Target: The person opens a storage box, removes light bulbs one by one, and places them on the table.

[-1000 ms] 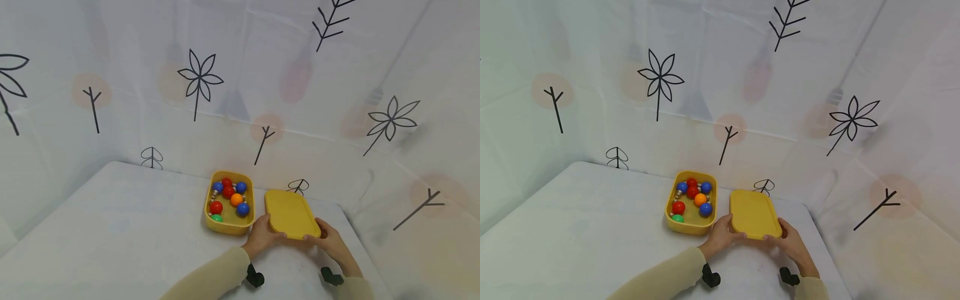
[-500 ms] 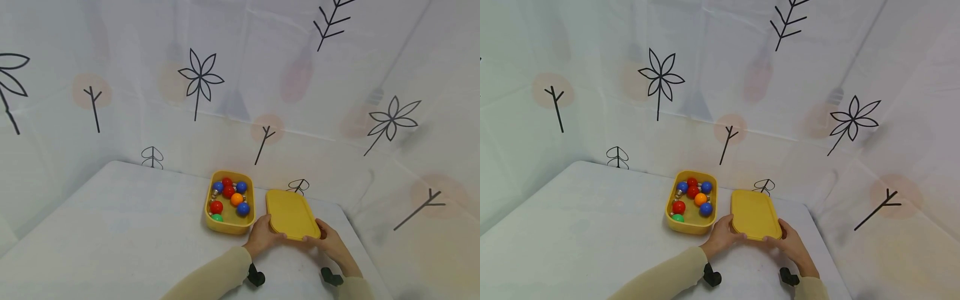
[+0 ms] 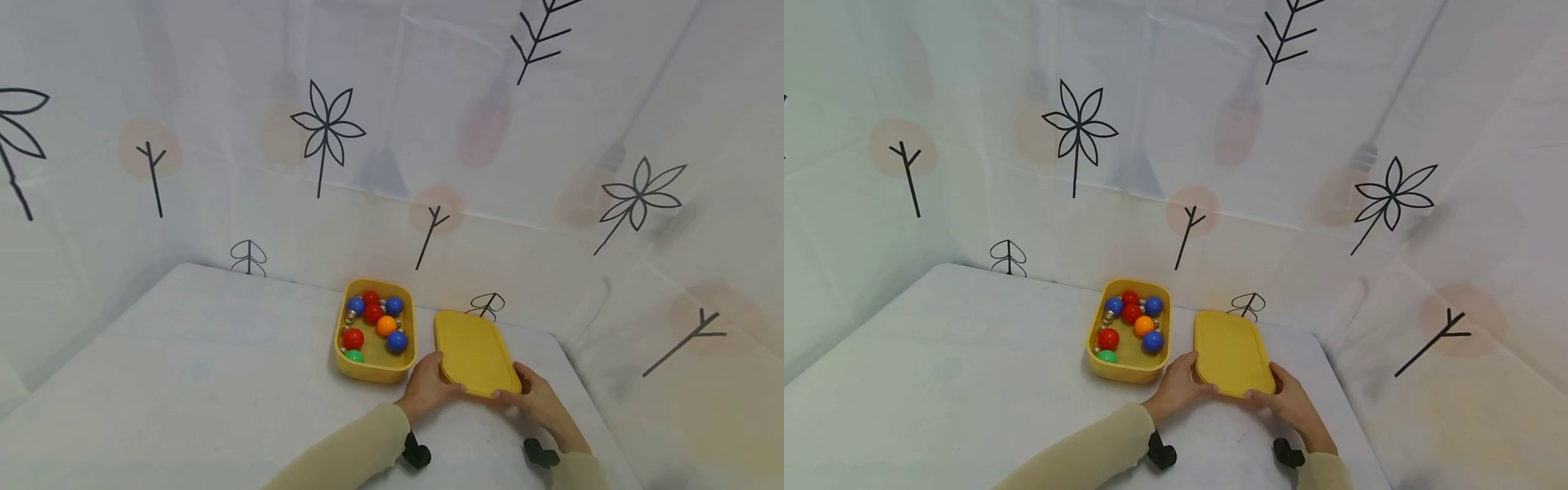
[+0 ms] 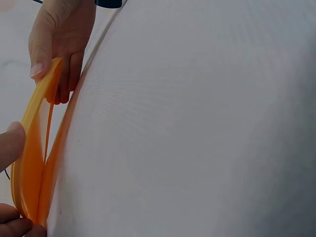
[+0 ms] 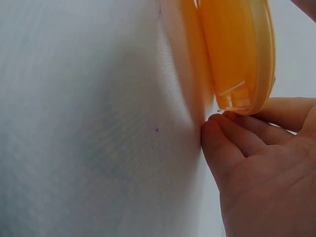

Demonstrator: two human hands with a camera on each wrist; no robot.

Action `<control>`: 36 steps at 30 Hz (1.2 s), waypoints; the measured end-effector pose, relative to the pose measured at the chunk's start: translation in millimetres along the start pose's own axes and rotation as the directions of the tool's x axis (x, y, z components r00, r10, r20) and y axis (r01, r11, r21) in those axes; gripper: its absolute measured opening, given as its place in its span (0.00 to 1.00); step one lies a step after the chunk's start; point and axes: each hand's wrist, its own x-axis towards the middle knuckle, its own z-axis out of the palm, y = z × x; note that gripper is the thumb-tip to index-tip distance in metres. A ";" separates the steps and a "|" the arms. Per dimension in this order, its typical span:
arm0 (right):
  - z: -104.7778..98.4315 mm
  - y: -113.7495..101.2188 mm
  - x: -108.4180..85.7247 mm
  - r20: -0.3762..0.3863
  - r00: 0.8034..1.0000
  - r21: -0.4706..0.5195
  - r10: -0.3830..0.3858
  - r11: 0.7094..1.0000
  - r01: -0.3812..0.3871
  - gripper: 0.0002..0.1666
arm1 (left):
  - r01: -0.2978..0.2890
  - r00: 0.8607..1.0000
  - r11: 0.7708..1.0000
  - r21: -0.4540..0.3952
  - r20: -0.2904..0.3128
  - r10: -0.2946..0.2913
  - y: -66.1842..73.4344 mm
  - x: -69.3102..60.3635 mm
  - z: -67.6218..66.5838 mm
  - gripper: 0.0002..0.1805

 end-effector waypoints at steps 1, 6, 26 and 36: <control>0.4 -0.3 0.0 0.000 1.000 -0.003 0.003 1.000 -0.003 0.64 | 0.000 1.000 1.000 0.005 0.002 0.000 -0.3 0.3 0.0 0.41; 1.4 -1.9 1.6 0.004 1.000 -0.003 0.000 1.000 0.000 0.63 | -0.006 1.000 1.000 0.025 -0.002 0.006 -0.7 1.1 -1.5 0.41; 0.0 -11.7 2.0 -0.084 0.990 0.050 -0.111 0.992 0.116 0.54 | -0.034 0.998 0.998 0.044 0.049 0.032 4.2 -8.0 -15.8 0.38; 3.2 -23.5 -3.2 -0.186 0.958 0.004 -0.219 0.975 0.224 0.45 | -0.153 0.977 0.984 -0.089 0.136 0.164 9.9 -23.8 -35.3 0.32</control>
